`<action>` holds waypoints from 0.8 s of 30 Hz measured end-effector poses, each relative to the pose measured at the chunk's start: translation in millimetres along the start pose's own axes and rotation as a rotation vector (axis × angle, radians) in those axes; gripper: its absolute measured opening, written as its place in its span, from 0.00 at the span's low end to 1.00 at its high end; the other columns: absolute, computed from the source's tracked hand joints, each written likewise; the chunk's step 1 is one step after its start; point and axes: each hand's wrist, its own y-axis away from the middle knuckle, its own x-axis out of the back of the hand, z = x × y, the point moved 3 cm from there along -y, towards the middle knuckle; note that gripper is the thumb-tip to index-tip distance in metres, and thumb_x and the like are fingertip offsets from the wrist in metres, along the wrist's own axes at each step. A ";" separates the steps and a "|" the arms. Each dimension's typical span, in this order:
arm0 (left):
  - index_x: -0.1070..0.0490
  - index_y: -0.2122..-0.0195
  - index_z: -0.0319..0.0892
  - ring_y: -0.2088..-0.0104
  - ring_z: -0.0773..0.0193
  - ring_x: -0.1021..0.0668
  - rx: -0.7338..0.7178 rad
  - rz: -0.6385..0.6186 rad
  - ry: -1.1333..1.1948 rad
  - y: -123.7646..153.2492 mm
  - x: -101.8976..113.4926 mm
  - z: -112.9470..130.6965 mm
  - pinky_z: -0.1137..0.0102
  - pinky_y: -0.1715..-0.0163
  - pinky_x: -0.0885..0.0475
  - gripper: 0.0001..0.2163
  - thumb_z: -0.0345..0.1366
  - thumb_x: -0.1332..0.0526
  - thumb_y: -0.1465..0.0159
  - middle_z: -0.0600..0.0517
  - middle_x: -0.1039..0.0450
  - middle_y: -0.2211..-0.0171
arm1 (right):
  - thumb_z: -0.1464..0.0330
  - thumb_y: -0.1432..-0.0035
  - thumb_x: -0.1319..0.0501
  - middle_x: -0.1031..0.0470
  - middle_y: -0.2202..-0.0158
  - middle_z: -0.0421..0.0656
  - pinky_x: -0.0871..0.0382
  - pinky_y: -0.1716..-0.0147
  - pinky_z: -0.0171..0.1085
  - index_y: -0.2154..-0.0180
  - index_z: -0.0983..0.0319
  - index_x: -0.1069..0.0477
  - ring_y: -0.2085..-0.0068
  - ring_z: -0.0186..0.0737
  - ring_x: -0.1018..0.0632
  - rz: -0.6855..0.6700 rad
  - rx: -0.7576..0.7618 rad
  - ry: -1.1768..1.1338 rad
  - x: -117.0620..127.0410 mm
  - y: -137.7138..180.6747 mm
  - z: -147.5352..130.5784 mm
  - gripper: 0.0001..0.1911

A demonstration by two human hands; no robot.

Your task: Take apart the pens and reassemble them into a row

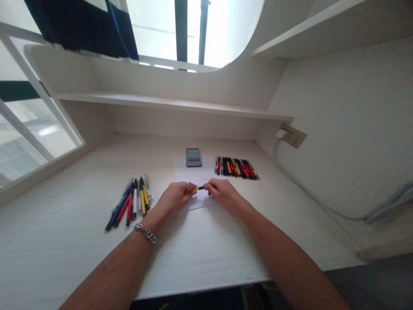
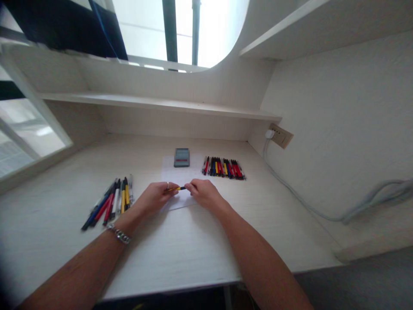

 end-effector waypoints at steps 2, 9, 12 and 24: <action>0.23 0.58 0.44 0.64 0.61 0.23 0.003 0.001 -0.001 -0.4 -0.5 -0.7 0.71 0.64 0.33 0.13 0.39 0.45 0.38 0.49 0.21 0.63 | 0.64 0.41 0.42 0.23 0.69 0.41 0.40 0.69 0.31 0.65 0.62 0.26 0.69 0.33 0.27 0.021 0.042 -0.034 1.6 0.2 -1.9 0.09; 0.22 0.58 0.46 0.64 0.60 0.22 -0.004 0.028 -0.071 0.7 0.1 1.3 0.70 0.64 0.33 0.13 0.39 0.44 0.38 0.49 0.21 0.63 | 0.66 0.40 0.43 0.24 0.70 0.41 0.43 0.70 0.32 0.67 0.61 0.25 0.69 0.34 0.28 0.000 0.035 0.056 2.0 0.4 -5.9 0.10; 0.22 0.58 0.47 0.64 0.60 0.22 0.012 0.024 -0.119 0.6 0.9 1.8 0.70 0.64 0.33 0.12 0.39 0.44 0.38 0.49 0.20 0.62 | 0.66 0.40 0.44 0.25 0.72 0.41 0.44 0.72 0.32 0.68 0.62 0.25 0.71 0.33 0.29 -0.004 0.024 0.068 1.4 0.5 -7.1 0.10; 0.24 0.54 0.43 0.64 0.60 0.22 0.042 0.056 0.034 -0.3 4.8 5.3 0.70 0.62 0.32 0.15 0.40 0.45 0.39 0.49 0.21 0.61 | 0.63 0.46 0.40 0.27 0.75 0.40 0.38 0.74 0.32 0.68 0.63 0.26 0.73 0.33 0.28 0.102 -0.086 -0.273 11.4 -2.8 6.0 0.10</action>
